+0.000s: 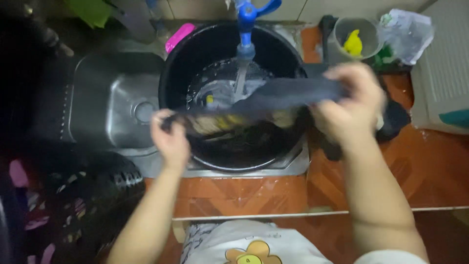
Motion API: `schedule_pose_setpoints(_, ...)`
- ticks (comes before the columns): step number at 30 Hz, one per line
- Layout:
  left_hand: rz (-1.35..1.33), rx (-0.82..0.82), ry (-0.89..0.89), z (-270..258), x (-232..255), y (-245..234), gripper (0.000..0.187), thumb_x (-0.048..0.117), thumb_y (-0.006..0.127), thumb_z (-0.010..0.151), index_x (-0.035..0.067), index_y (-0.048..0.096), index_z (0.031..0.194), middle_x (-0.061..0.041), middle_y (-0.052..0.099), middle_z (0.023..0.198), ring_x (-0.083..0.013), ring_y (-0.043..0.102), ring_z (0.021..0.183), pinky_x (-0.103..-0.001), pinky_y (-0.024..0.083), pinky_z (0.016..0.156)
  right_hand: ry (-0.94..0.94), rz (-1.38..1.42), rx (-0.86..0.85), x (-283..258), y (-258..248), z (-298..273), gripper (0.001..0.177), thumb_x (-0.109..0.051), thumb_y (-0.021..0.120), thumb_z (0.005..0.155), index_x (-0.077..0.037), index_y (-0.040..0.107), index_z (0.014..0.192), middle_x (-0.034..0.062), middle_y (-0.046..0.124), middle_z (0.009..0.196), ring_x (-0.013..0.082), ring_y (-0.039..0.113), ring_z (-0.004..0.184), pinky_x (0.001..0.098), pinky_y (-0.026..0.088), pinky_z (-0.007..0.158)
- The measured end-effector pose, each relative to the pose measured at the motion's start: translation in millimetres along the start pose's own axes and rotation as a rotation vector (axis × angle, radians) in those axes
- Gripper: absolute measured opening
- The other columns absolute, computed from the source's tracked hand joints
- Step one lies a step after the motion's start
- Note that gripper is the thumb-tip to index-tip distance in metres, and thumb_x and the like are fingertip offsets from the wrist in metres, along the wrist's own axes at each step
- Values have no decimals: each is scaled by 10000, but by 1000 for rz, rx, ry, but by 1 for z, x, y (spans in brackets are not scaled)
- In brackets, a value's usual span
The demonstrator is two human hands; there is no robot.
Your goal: Hand wash several pieces of laundry in a basin under a tap.
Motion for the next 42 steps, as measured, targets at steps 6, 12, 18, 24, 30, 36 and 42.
schedule_pose_setpoints(6,-79,259,-51,59,-36,-8,316,50,671,1041,-2,481,1288,-116,621,1191,-188,602,1098,-334,502,1020,50,-300,-359,27,102,47,429,-259,802,843,-101,617,1196,144,681,976,307,675,907,411,544,815)
schedule_pose_setpoints(12,131,334,-206,86,-99,16,686,95,748,907,19,300,1420,-192,580,1267,-276,607,1169,-395,467,1060,-153,-762,-676,19,108,-9,940,-495,856,708,-251,437,1514,237,512,1415,477,503,1243,609,400,998)
schedule_pose_setpoints(18,697,38,-426,24,-80,82,1254,374,1012,672,55,157,1532,-300,108,1561,-518,251,1415,-552,328,1093,-92,-932,-874,66,143,-63,1086,-502,869,620,-453,307,1549,342,307,1561,557,279,1419,636,187,1130)
schedule_pose_setpoints(24,472,177,-563,5,-111,89,1101,157,960,612,132,320,1507,-264,165,1558,-410,390,1376,-435,408,1123,-90,-923,-974,132,164,-65,886,-438,827,721,-333,407,1495,243,553,1349,553,342,1411,694,152,1160)
schedule_pose_setpoints(30,221,79,-306,50,-75,79,795,-96,791,616,92,517,1338,-125,538,1295,-260,576,1182,-356,477,1050,192,-546,-638,158,153,-42,452,-288,725,863,-94,609,1254,240,710,1090,465,622,1184,542,457,1036)
schedule_pose_setpoints(36,312,-194,-266,106,-32,24,627,-60,732,627,76,611,1226,-79,652,1231,-241,637,1167,-337,507,1046,670,37,-311,169,122,-4,604,-167,605,900,-60,428,1467,262,655,1174,417,657,1031,484,536,878)
schedule_pose_setpoints(42,1137,-662,-151,94,-22,65,902,596,773,634,194,546,1410,-184,297,1602,-490,178,1460,-745,165,1046,299,-402,-558,132,147,-3,723,-358,632,938,-221,354,1591,258,337,1561,491,371,1401,532,415,1115)
Point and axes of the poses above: each hand's wrist, its own z-axis towards the middle knuckle, its own y-axis out of the palm, x = y × z, the point moved 1 cm from there along z, towards the middle knuckle
